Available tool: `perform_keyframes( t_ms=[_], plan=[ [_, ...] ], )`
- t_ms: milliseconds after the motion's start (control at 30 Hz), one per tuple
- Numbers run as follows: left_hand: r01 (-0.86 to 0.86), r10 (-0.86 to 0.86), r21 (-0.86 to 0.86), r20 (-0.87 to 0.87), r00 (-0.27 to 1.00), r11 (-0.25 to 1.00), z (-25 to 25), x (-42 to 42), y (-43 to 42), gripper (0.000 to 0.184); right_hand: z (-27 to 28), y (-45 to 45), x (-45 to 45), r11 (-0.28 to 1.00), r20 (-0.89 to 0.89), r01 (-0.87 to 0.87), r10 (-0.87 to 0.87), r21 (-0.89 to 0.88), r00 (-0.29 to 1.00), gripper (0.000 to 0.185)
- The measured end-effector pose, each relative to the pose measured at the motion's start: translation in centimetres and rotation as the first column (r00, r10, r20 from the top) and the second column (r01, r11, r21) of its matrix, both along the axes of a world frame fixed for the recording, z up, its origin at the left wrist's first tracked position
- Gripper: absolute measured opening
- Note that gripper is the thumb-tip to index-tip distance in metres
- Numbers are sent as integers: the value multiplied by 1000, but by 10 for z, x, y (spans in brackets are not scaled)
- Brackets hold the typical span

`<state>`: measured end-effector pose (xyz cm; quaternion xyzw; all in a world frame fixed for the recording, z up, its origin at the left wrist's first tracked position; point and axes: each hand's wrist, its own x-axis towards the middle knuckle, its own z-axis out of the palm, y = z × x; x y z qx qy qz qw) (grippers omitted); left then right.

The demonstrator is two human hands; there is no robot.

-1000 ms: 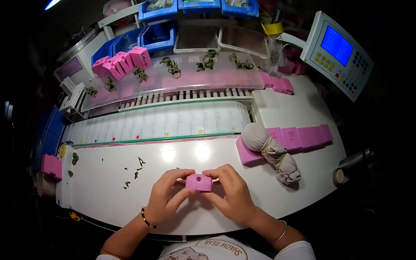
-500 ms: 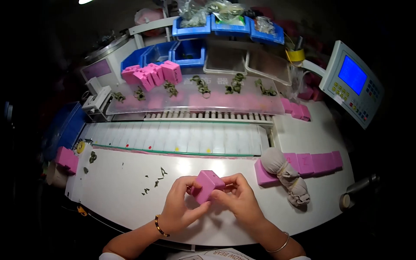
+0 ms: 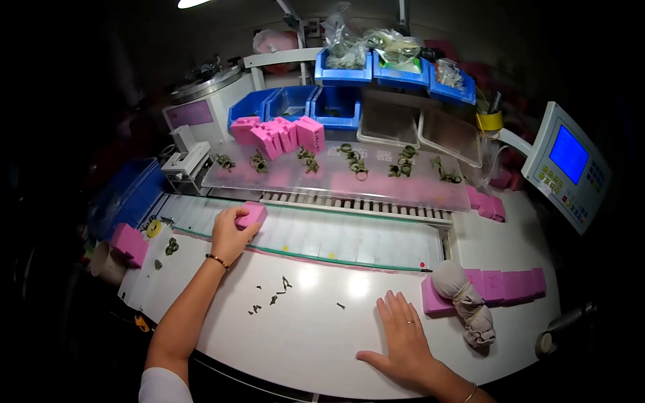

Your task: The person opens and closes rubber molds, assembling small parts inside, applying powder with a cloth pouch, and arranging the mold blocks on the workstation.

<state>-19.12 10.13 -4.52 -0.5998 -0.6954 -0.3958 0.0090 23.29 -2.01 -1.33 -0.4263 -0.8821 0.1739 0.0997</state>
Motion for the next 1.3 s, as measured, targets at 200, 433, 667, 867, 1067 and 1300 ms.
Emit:
perform_keyframes(
  t_ms=[200, 433, 667, 867, 1067, 1300],
  plan=[
    [-13, 20, -69, 91, 996, 998, 9, 5, 0, 45, -15, 18, -51, 971, 141, -224, 212, 80, 967, 99],
    [-77, 71, -169, -43, 997, 983, -27, -61, -67, 59, -22, 63, -114, 915, 51, -373, 370, 152, 928, 96],
    [100, -274, -449, -343, 898, 888, -11, 6, -127, 74, -32, 95, -182, 833, 40, -491, 498, 255, 866, 99],
    [479, -422, -292, 239, 875, 828, 10, 57, -151, 63, -36, 108, -176, 802, -36, -552, 573, 229, 819, 101],
    [511, -501, 103, -113, 858, 853, 11, 58, -243, 40, -32, 112, -175, 765, -25, -606, 625, 219, 780, 103],
    [695, -695, -228, 96, 713, 682, -25, 71, -322, 31, -36, 73, -220, 588, -96, -774, 806, 233, 584, 97]
  ],
)
